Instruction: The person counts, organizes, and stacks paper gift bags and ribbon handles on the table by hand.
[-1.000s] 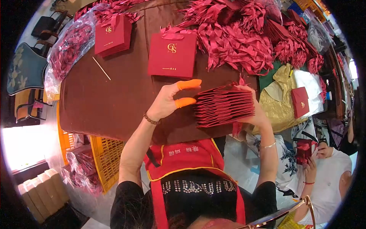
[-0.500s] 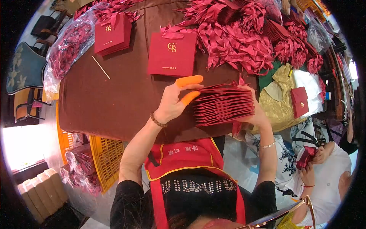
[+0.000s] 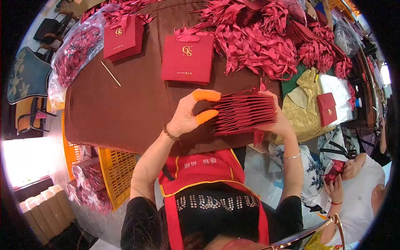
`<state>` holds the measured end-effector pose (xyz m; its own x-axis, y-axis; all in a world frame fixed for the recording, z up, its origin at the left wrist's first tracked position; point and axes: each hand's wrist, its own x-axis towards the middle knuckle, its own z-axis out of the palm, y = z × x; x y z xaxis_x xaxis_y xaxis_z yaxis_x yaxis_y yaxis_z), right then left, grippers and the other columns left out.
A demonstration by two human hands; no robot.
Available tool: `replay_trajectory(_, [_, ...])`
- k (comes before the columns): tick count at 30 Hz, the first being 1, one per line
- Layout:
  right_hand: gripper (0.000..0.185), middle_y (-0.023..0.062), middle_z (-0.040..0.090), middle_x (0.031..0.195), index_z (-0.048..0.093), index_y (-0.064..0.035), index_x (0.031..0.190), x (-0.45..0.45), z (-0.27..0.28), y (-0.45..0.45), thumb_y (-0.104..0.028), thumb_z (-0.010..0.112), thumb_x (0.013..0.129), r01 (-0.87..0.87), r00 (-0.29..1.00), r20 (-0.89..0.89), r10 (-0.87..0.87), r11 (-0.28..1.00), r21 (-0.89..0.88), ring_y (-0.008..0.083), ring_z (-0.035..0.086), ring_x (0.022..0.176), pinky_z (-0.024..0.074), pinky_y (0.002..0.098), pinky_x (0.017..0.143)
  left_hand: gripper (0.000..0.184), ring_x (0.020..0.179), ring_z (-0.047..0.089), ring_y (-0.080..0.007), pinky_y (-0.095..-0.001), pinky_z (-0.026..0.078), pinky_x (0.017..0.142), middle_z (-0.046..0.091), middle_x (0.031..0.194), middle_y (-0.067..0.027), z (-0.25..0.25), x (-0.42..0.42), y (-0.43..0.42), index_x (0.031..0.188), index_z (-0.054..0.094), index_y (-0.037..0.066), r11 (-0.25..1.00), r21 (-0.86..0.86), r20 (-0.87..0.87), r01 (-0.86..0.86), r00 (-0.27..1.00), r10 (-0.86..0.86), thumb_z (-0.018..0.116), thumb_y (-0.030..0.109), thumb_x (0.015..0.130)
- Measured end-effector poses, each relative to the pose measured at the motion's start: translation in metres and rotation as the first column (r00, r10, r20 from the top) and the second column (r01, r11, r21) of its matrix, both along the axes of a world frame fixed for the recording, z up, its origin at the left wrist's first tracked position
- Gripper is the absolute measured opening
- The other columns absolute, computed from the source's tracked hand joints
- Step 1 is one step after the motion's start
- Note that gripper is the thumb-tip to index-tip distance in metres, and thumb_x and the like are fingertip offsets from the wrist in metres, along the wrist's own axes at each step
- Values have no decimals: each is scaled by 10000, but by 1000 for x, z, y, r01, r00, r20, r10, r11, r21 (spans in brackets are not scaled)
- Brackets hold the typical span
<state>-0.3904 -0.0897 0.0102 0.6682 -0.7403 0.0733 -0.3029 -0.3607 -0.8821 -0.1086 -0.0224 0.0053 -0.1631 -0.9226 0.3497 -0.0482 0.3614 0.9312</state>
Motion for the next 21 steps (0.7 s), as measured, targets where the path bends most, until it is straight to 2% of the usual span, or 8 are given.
replay_trajectory(5, [946,80,471,1184,247,-64,1297,0,0,0,-53,804,532,-3,1000,5,3,1000,23,174,450,1098,340,306,969,297,988,555,-197,-319,424,870,580,1089,-109,-7,-3,0,1022,535,18,998,-53,41,-46,998,49,637,-25,747])
replay_trajectory(7, [942,79,476,1178,243,-66,1297,0,-1,1,-47,800,538,-4,999,46,2,999,47,170,455,1089,344,305,966,257,962,564,-196,-300,442,833,580,1081,-111,-7,-9,3,991,542,30,980,-37,143,-196,969,199,611,-56,759])
replay_trajectory(8, [942,79,476,1178,243,-66,1297,0,-1,1,-47,800,538,-4,999,46,2,999,48,170,455,1089,344,305,966,257,962,564,-196,-300,442,833,580,1081,-111,-10,-11,1,991,542,30,980,-37,144,-196,969,199,611,-56,759])
replay_trajectory(10, [940,77,472,1182,237,-68,1299,0,1,2,-42,798,545,-8,1000,10,8,1000,21,165,454,1089,349,304,962,247,837,599,-219,-280,468,734,601,997,-99,-18,-16,-3,974,567,37,949,-213,-27,-233,972,232,623,-41,746])
replay_trajectory(13, [943,74,472,1177,231,-64,1298,2,4,3,-44,800,547,-4,1000,11,4,999,43,164,454,1089,352,302,960,239,854,592,-217,-286,468,724,593,1017,-102,-17,-13,-3,960,559,44,924,-320,108,-210,961,256,614,-43,745])
replay_trajectory(14, [943,74,472,1177,231,-64,1298,2,4,3,-44,800,547,-3,1000,12,2,999,44,164,454,1089,352,302,960,239,854,592,-217,-286,468,724,593,1017,-102,-15,-11,-1,960,559,44,925,-319,110,-208,961,254,614,-43,745])
replay_trajectory(16, [938,74,472,1171,230,-59,1295,1,4,2,-46,800,551,-2,1000,-24,3,1000,11,164,453,1088,351,303,959,227,954,554,-219,-300,437,808,562,1095,-127,-12,-6,4,950,546,40,989,-116,81,-91,992,101,578,-78,760])
replay_trajectory(21, [923,72,471,1164,239,-59,1286,2,4,3,-45,800,553,-2,1000,13,1,999,33,158,450,1086,347,299,960,257,999,541,-229,-328,417,854,555,1113,-130,-1,-2,8,969,545,41,991,-130,65,-10,998,19,648,3,737])
